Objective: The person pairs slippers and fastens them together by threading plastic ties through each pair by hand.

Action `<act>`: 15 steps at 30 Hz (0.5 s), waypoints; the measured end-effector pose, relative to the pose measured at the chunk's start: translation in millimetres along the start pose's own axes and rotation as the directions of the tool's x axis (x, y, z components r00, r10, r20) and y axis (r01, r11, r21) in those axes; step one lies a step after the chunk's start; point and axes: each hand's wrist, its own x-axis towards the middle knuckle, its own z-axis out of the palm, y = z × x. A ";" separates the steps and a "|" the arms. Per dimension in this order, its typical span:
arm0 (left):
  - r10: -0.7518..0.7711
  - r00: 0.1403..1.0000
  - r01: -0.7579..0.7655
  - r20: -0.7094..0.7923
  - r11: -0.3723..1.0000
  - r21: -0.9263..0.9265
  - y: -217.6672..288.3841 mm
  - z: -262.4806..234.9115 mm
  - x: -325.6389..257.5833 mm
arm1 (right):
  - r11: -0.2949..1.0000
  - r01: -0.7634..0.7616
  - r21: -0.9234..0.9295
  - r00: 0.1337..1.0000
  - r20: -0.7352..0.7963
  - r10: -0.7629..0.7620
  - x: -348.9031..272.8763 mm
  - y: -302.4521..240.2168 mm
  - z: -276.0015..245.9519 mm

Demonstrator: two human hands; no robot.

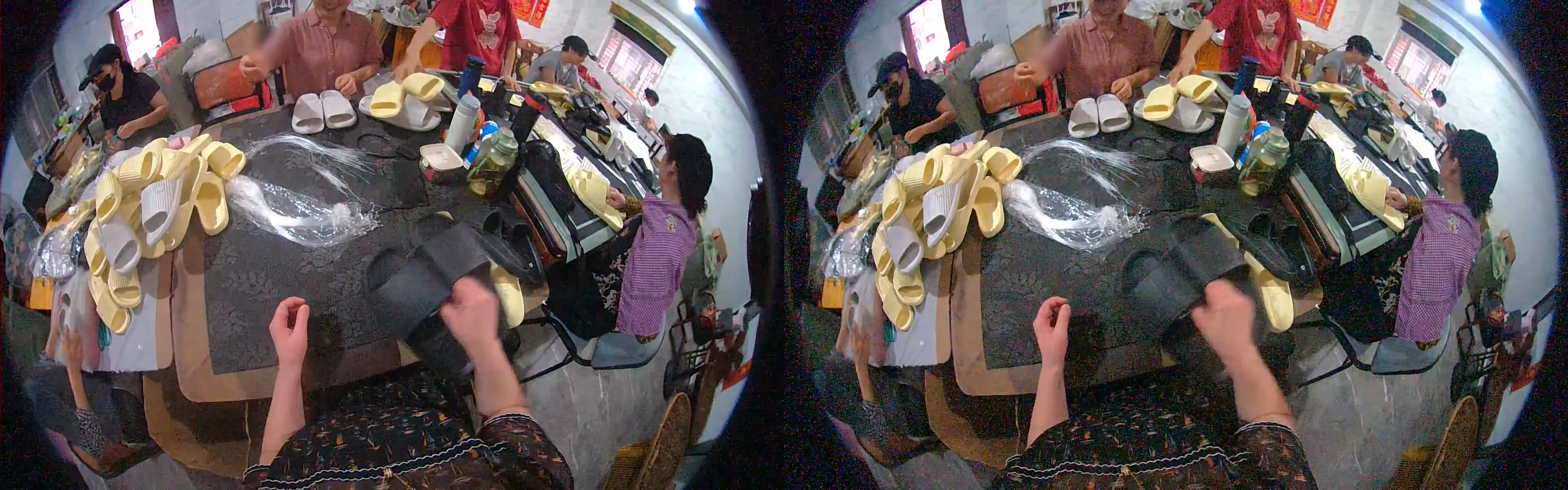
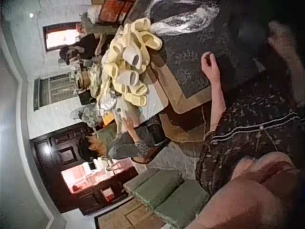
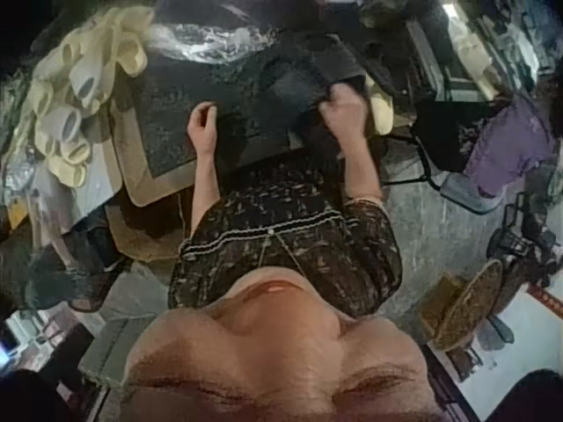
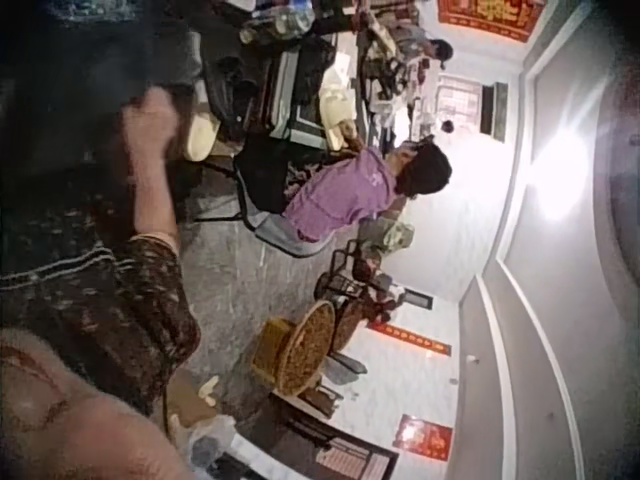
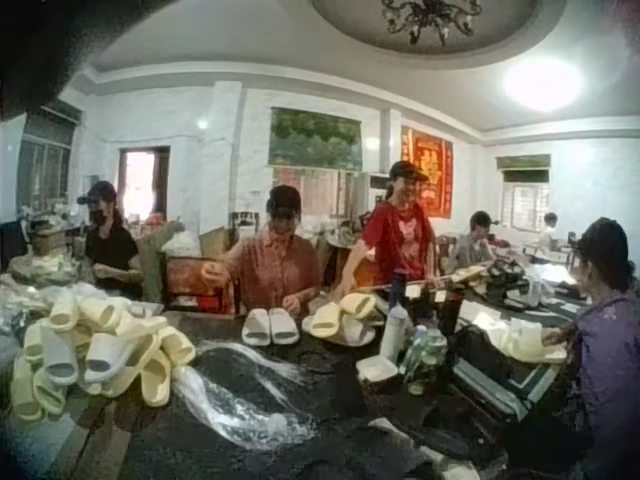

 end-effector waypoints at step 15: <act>0.123 0.987 -0.156 0.103 0.881 0.447 -7.9 -7.5 -7.2 | 0.970 -0.239 -0.050 0.966 -0.118 0.232 89.8 17.4 -43.8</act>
